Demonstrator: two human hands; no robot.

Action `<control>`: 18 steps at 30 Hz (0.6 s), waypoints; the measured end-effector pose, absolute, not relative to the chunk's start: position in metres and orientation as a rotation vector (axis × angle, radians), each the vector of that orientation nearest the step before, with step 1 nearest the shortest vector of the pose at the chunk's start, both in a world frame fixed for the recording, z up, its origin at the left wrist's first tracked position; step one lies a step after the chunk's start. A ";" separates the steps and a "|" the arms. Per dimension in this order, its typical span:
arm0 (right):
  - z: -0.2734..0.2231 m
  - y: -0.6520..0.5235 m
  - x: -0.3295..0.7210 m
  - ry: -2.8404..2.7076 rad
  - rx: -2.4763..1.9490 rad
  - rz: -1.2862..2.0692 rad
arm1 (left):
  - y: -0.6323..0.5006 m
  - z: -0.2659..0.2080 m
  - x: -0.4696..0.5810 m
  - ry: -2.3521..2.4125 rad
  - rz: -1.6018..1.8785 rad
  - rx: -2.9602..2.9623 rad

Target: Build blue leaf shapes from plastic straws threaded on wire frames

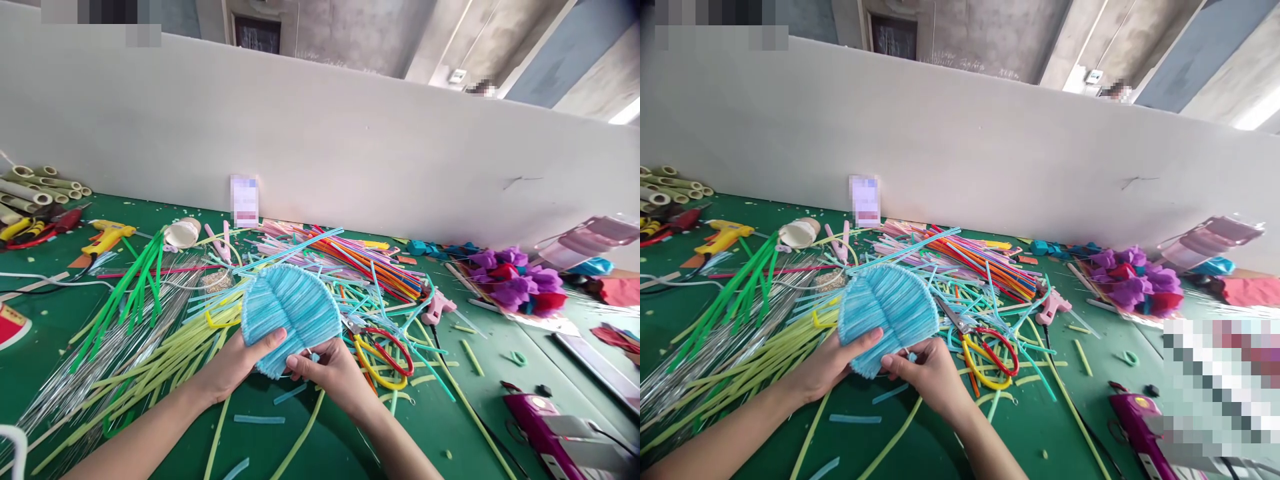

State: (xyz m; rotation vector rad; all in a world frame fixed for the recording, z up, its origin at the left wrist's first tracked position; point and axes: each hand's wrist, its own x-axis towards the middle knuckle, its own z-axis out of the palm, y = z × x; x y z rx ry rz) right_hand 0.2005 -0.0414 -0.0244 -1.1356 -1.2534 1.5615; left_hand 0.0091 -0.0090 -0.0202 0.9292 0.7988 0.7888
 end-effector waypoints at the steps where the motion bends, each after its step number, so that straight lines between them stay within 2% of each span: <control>1: -0.024 -0.041 0.201 -1.255 -1.132 1.559 | -0.009 -0.020 0.009 0.800 0.795 0.924; 18: -0.018 -0.042 0.199 -1.036 -1.025 1.685 | -0.006 -0.017 0.011 0.877 0.836 0.738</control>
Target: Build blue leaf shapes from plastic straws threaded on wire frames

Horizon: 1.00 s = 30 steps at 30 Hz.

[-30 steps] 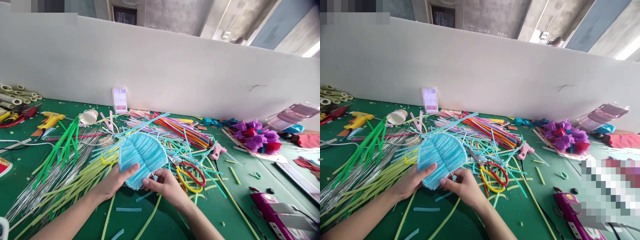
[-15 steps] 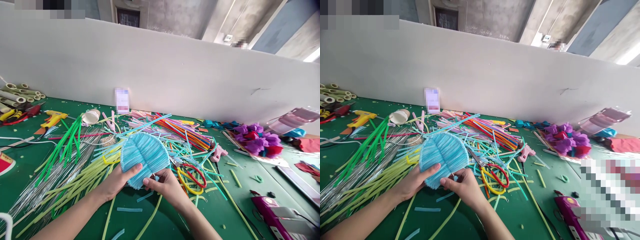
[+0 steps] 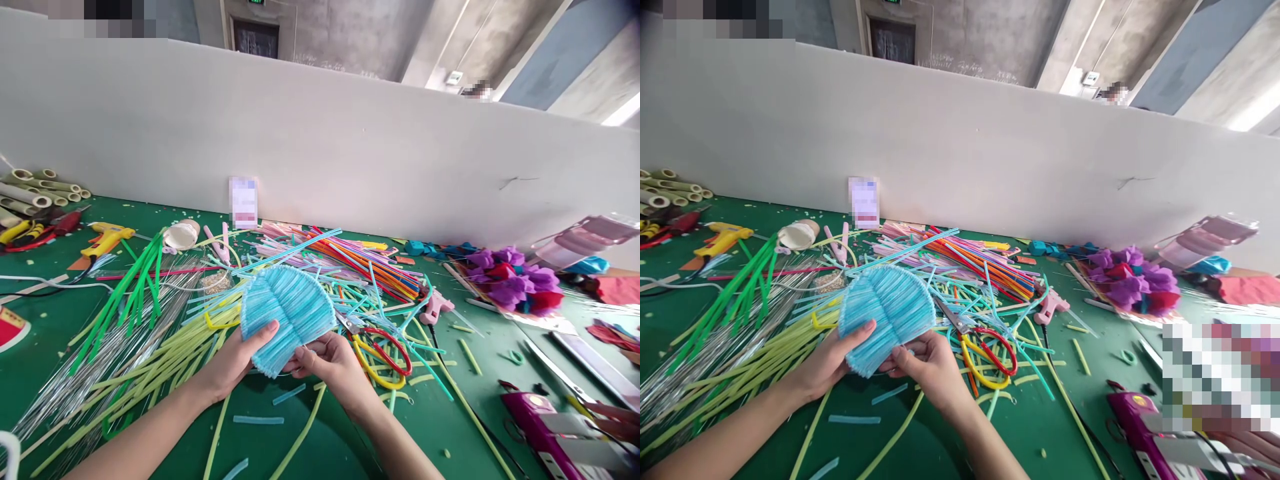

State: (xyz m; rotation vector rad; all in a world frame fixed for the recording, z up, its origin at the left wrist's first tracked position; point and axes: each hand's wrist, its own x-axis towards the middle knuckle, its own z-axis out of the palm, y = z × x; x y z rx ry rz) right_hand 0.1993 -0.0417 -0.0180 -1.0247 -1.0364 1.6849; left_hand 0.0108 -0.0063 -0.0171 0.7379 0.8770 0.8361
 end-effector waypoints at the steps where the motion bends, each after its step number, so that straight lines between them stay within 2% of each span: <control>1: -0.019 -0.041 0.199 -1.035 -1.022 1.687 | -0.007 -0.017 0.011 0.864 0.841 0.739; 21: -0.019 -0.042 0.197 -1.021 -1.063 1.677 | -0.007 -0.018 0.013 0.852 0.847 0.745; 30: -0.011 -0.035 0.213 -0.964 -1.052 1.295 | -0.002 -0.017 0.009 0.941 0.895 0.630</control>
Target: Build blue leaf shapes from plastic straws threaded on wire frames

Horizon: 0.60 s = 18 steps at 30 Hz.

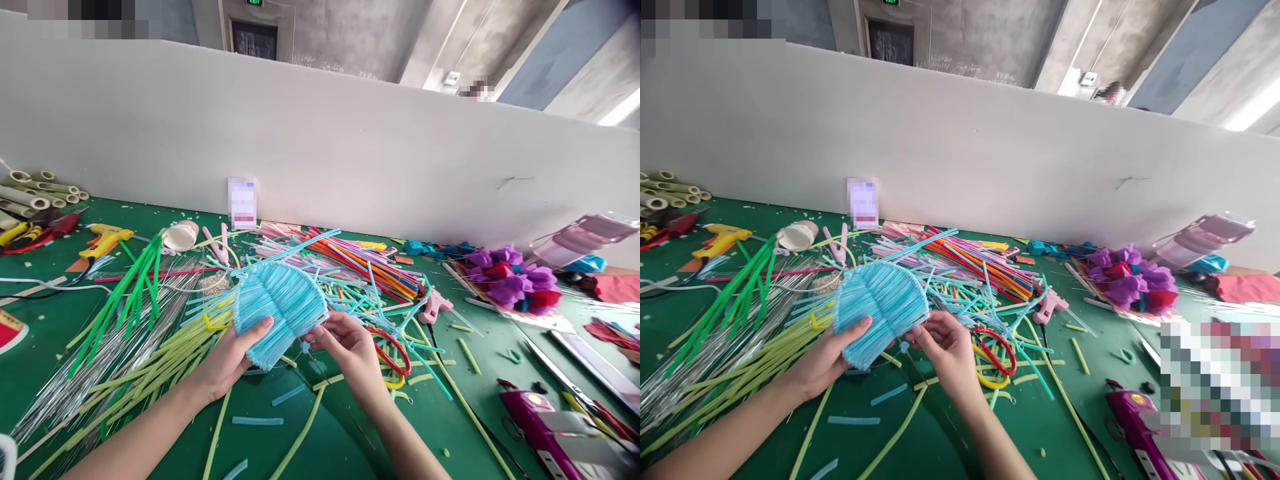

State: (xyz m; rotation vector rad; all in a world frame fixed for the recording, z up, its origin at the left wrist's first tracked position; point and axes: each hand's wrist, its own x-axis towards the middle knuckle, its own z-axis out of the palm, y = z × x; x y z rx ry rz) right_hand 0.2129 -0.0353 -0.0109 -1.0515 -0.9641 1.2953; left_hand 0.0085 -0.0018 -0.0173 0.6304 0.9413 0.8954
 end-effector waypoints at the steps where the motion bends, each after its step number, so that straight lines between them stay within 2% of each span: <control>1: -0.011 -0.035 0.214 -0.968 -1.053 1.294 | -0.002 -0.017 0.009 0.946 0.891 0.625; 18: -0.009 -0.039 0.210 -1.012 -1.191 1.205 | -0.004 -0.016 0.008 1.011 0.826 0.639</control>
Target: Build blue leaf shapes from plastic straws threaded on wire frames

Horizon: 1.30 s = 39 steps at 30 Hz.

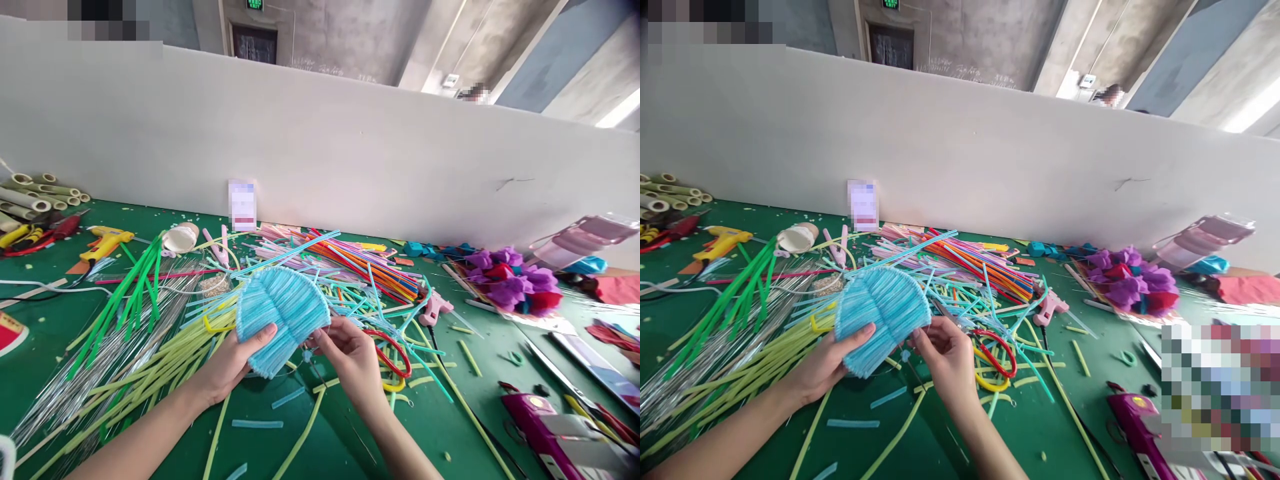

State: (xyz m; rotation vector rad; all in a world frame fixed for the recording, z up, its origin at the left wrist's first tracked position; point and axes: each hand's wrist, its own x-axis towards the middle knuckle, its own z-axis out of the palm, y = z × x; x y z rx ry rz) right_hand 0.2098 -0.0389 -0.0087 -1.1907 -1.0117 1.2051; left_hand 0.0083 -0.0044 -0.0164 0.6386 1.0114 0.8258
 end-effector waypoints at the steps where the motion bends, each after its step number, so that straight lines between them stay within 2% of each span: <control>1: -0.009 -0.039 0.210 -1.015 -1.192 1.208 | -0.004 -0.016 0.008 1.006 0.835 0.642; 6: -0.008 -0.037 0.212 -0.946 -1.163 1.231 | -0.002 -0.014 0.010 0.932 0.914 0.647; 10: -0.009 -0.036 0.213 -0.917 -1.153 1.249 | -0.002 -0.010 0.011 0.860 0.824 0.718; 15: -0.019 -0.034 0.214 -0.878 -1.167 1.237 | 0.002 -0.012 0.009 1.018 0.770 0.843; 21: -0.033 -0.027 0.210 -0.848 -1.287 1.266 | 0.004 -0.020 0.012 1.060 0.881 0.973; 33: -0.037 -0.028 0.210 -1.016 -1.513 1.039 | 0.002 -0.028 0.010 1.190 0.927 1.201; 39: -0.034 -0.027 0.211 -0.924 -1.360 1.256 | 0.002 -0.027 0.011 1.082 0.977 1.271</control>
